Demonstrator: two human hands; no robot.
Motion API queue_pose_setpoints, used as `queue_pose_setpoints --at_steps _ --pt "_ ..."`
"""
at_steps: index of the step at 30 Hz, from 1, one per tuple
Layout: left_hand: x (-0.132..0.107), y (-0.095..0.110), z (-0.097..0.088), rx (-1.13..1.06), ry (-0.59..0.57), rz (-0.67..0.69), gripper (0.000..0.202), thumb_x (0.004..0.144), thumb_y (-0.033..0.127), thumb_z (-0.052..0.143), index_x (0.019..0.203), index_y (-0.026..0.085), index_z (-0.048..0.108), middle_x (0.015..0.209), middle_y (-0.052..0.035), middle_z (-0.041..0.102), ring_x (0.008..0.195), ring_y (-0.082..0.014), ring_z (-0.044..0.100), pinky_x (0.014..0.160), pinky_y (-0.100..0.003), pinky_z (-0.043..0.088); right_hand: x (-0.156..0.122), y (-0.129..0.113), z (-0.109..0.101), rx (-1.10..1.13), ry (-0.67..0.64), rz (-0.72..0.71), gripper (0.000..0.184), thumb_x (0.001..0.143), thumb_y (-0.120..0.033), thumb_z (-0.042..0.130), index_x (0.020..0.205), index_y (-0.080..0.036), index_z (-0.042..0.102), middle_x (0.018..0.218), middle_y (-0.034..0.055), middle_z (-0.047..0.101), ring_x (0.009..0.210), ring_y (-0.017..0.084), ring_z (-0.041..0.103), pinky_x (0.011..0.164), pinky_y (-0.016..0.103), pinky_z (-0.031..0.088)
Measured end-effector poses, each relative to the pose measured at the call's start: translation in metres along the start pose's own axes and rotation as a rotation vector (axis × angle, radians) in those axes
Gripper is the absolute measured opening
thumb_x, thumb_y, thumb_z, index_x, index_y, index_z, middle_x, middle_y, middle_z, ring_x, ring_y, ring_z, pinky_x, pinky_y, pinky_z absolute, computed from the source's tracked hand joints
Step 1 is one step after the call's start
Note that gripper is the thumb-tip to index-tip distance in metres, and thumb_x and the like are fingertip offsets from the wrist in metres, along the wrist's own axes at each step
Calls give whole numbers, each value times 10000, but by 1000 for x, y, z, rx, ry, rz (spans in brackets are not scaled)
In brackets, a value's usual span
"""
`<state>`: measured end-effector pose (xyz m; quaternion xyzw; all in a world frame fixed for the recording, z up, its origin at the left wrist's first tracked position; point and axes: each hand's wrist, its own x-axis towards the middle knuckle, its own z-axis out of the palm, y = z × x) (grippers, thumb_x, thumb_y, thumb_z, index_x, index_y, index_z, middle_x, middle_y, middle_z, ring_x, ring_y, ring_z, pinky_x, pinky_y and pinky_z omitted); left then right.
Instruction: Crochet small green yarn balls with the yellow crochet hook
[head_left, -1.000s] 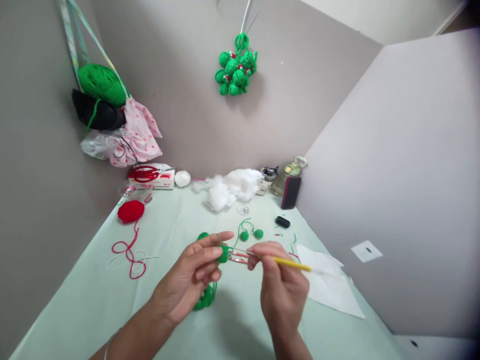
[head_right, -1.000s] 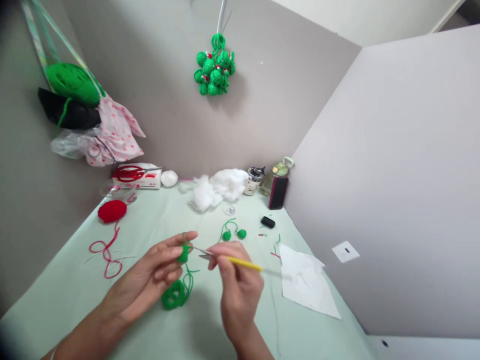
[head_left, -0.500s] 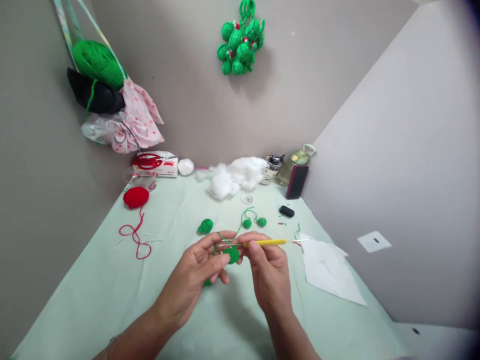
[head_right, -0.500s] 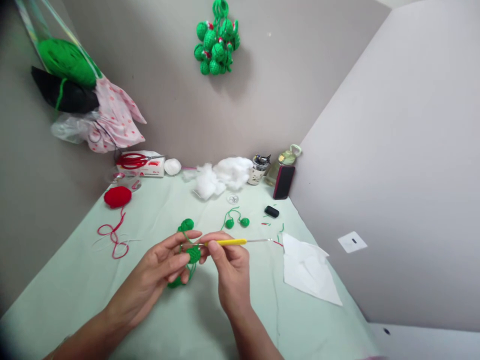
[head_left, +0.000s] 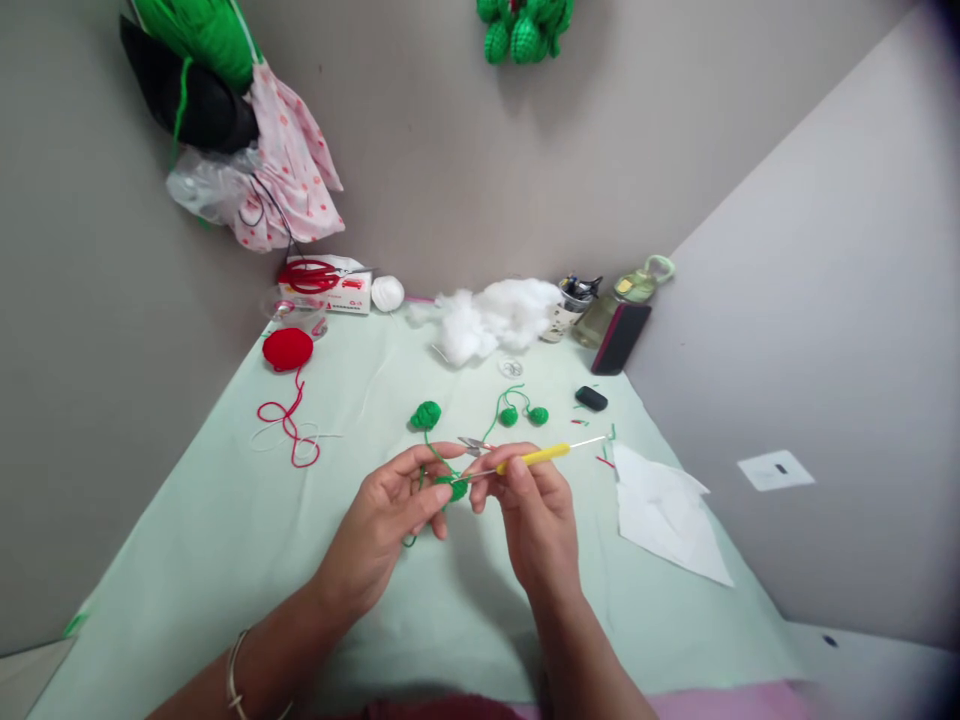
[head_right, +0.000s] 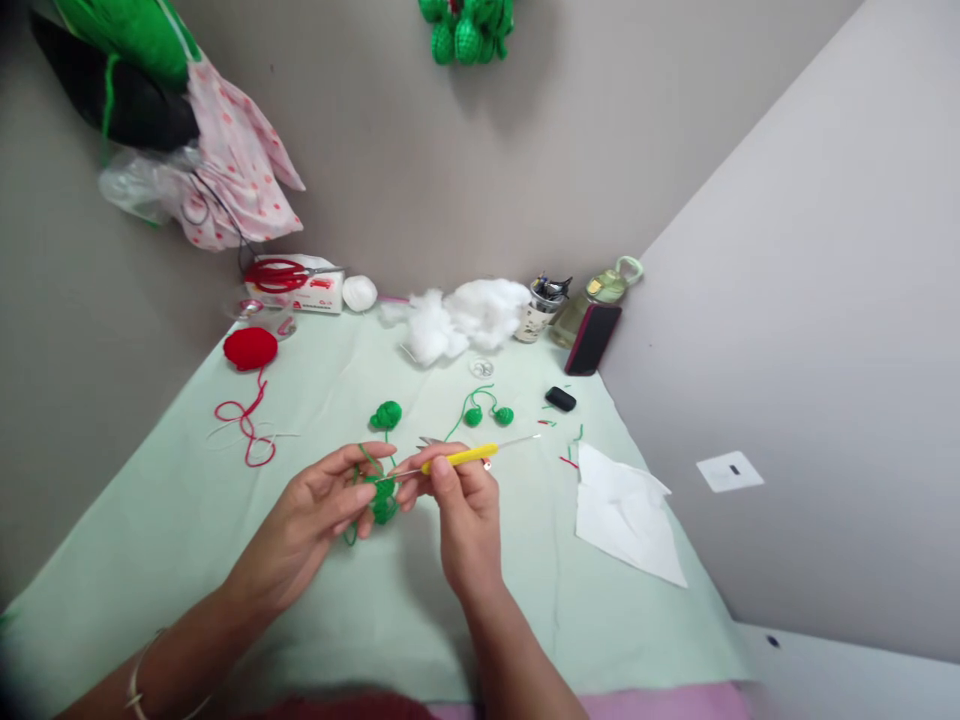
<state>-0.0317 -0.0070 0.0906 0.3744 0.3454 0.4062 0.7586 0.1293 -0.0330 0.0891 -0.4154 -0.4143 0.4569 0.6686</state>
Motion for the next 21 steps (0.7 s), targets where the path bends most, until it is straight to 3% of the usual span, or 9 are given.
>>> queue_pose_setpoints --at_steps 3,6,10,13,15,18,21 --pt "-2 -1 -4 48 17 44 270 857 291 792 1126 267 800 895 9 600 623 -87 561 621 -254 449 -4 0 -1 -110 -17 -68 255 1023 -376 594 919 -188 730 845 51 754 637 146 683 585 291 581" --pt "-4 -3 -3 118 61 105 283 863 276 785 1145 256 795 810 21 581 657 -117 576 698 -282 498 -11 1 -2 -368 -48 -218 227 1056 -255 517 1005 -206 732 900 58 764 704 159 712 662 322 615" --pt "-6 -4 4 193 189 172 310 821 229 827 1130 231 802 774 24 589 660 -109 530 687 -249 477 -20 13 -3 -799 -159 -636 332 995 -84 535 1228 -247 705 1015 87 775 888 205 740 757 355 629" --pt "-3 -5 6 19 150 78 468 783 236 870 1240 231 764 772 36 597 593 -73 445 595 -210 419 -22 21 -3 -982 -117 -833 440 952 -69 602 1311 -304 697 1091 96 763 957 234 737 770 377 630" --pt "1 -5 3 -153 42 -66 504 803 270 863 1288 204 743 642 77 496 508 -47 314 543 -197 377 -20 20 -3 -914 -72 -782 405 957 -85 609 1269 -316 722 1064 84 761 948 231 735 781 389 624" --pt "6 -4 -3 -294 -30 -158 410 834 273 841 1224 166 773 583 116 358 477 -28 161 514 -181 355 -14 12 -3 -617 9 -528 254 1010 -140 556 1099 -269 756 891 48 750 811 199 707 809 415 596" --pt "6 -4 -6 -260 -51 -94 390 827 256 843 1208 203 782 706 71 524 471 -11 192 502 -183 389 -8 6 0 -385 33 -310 231 1042 -227 536 960 -235 752 807 28 725 695 169 653 767 400 578"
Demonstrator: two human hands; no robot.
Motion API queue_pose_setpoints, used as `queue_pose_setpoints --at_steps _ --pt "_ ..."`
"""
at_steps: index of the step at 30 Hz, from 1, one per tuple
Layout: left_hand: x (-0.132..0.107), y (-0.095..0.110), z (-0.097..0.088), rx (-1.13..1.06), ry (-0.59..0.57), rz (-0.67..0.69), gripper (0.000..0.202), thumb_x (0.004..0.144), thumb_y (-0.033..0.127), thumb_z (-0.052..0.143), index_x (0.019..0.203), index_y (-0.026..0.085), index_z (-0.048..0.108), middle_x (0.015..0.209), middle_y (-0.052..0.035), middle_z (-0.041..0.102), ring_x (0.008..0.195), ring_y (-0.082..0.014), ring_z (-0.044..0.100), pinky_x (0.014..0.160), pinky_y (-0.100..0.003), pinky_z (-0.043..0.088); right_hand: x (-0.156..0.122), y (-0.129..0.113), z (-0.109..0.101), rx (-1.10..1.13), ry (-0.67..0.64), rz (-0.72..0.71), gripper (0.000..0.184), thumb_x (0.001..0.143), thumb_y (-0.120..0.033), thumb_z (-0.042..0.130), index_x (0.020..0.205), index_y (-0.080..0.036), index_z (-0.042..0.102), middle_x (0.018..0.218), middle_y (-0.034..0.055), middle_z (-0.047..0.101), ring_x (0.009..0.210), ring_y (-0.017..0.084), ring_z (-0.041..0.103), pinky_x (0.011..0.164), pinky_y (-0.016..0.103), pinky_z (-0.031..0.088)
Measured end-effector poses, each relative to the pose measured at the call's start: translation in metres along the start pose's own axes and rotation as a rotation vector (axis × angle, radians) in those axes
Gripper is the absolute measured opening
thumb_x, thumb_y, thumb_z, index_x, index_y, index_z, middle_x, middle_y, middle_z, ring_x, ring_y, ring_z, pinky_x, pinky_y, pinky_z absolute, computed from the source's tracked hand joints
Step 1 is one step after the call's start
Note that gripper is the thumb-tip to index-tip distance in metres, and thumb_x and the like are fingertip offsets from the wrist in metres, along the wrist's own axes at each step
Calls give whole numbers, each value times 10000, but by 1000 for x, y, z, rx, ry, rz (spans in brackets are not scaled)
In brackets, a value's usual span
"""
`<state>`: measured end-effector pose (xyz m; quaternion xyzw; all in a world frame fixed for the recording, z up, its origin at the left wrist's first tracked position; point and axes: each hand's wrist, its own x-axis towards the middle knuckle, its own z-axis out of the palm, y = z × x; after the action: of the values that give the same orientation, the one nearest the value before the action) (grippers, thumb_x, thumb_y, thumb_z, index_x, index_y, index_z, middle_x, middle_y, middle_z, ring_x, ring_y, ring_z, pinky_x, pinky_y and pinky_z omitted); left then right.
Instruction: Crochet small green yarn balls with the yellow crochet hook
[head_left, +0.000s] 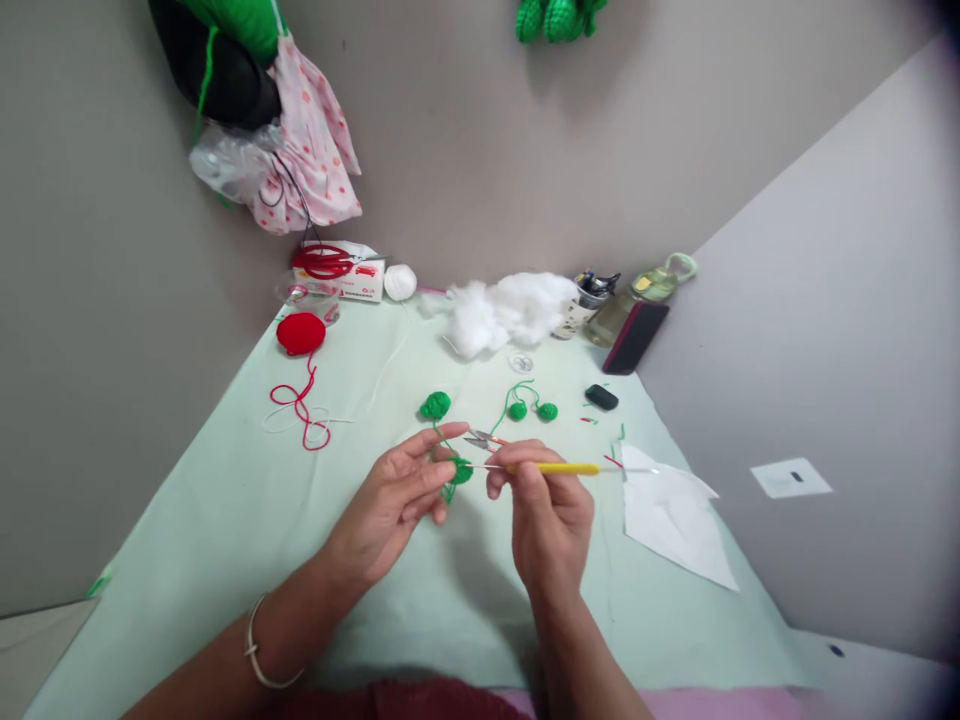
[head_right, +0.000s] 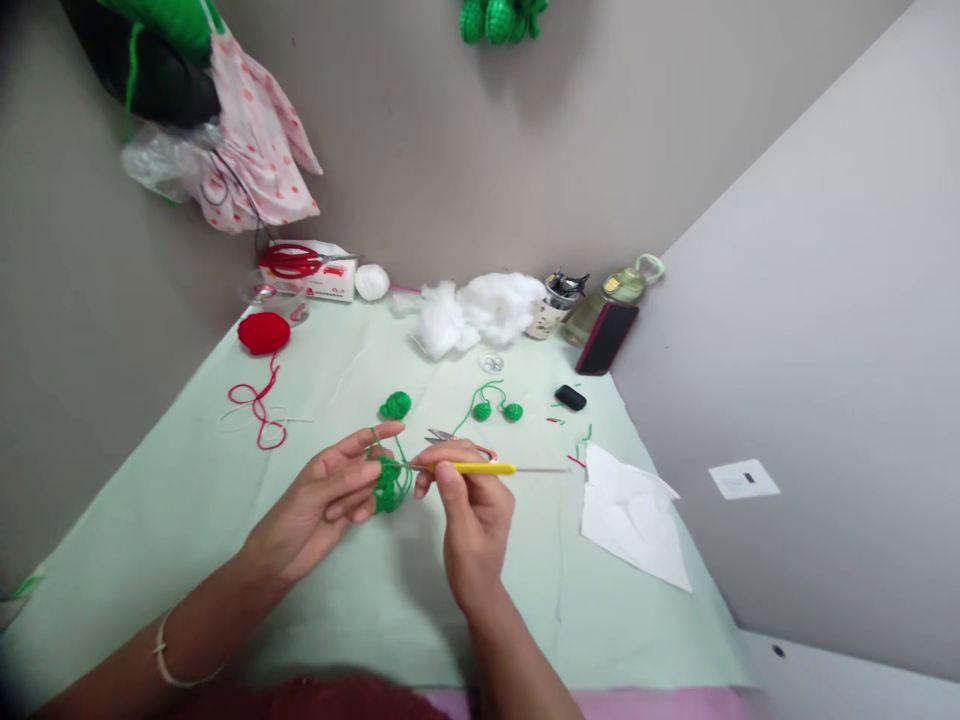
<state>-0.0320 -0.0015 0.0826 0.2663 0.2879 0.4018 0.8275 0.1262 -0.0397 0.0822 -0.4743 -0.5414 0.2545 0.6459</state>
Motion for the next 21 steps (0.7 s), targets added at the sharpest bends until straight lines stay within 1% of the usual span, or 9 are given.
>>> queue_pose_setpoints --at_steps 2,5,7,10,12,13,16,19,21 --pt "-1 -2 1 68 -2 36 387 825 267 846 1205 230 783 876 25 637 476 -2 242 525 -203 450 1 1 3 19 -41 28 205 1028 -236 572 944 -231 759 865 39 750 714 166 662 721 366 577" --pt "-2 -5 4 147 81 86 409 828 288 850 1228 250 774 974 4 662 525 -15 369 601 -223 510 -3 5 9 -128 -77 -95 201 1001 -161 597 1033 -257 771 921 43 777 793 181 710 746 367 601" --pt "-2 -6 5 130 118 88 449 817 296 862 1253 246 766 864 25 635 538 -26 395 616 -210 500 -9 9 10 -281 -87 -259 287 978 -114 608 1147 -286 765 968 57 782 850 199 732 758 378 614" --pt "1 -4 2 3 70 -28 428 820 304 858 1226 187 787 591 93 433 486 -26 244 580 -183 455 -12 11 7 -398 -94 -409 382 952 -86 624 1238 -307 747 1056 81 781 925 221 740 760 381 614" --pt "2 -1 0 -79 51 -92 373 824 289 849 1172 159 811 552 117 316 490 -31 164 564 -167 432 -10 10 4 -314 -66 -309 318 974 -107 602 1179 -292 760 974 63 782 884 216 733 796 406 607" --pt "3 0 -1 -102 56 -96 345 819 276 849 1143 160 821 566 113 320 495 -30 162 564 -163 428 -8 9 3 -238 -34 -215 265 991 -134 589 1121 -279 768 899 47 773 835 210 722 802 417 600" --pt "3 1 -1 -55 87 -22 303 796 244 856 1094 203 829 680 65 497 511 -24 271 604 -183 451 -1 5 5 -28 4 22 200 1019 -245 584 968 -243 777 790 28 740 707 183 666 760 404 579" --pt "1 -1 1 100 70 52 320 804 251 846 1122 228 816 787 19 630 587 -64 444 662 -229 480 1 5 9 33 -51 84 168 985 -296 652 923 -233 795 871 45 772 715 174 663 690 353 568" --pt "-2 0 2 157 55 59 305 847 276 813 1150 242 809 775 20 639 635 -91 501 695 -244 484 1 6 9 57 -65 124 163 988 -296 651 949 -251 803 890 31 776 708 162 661 675 330 565"
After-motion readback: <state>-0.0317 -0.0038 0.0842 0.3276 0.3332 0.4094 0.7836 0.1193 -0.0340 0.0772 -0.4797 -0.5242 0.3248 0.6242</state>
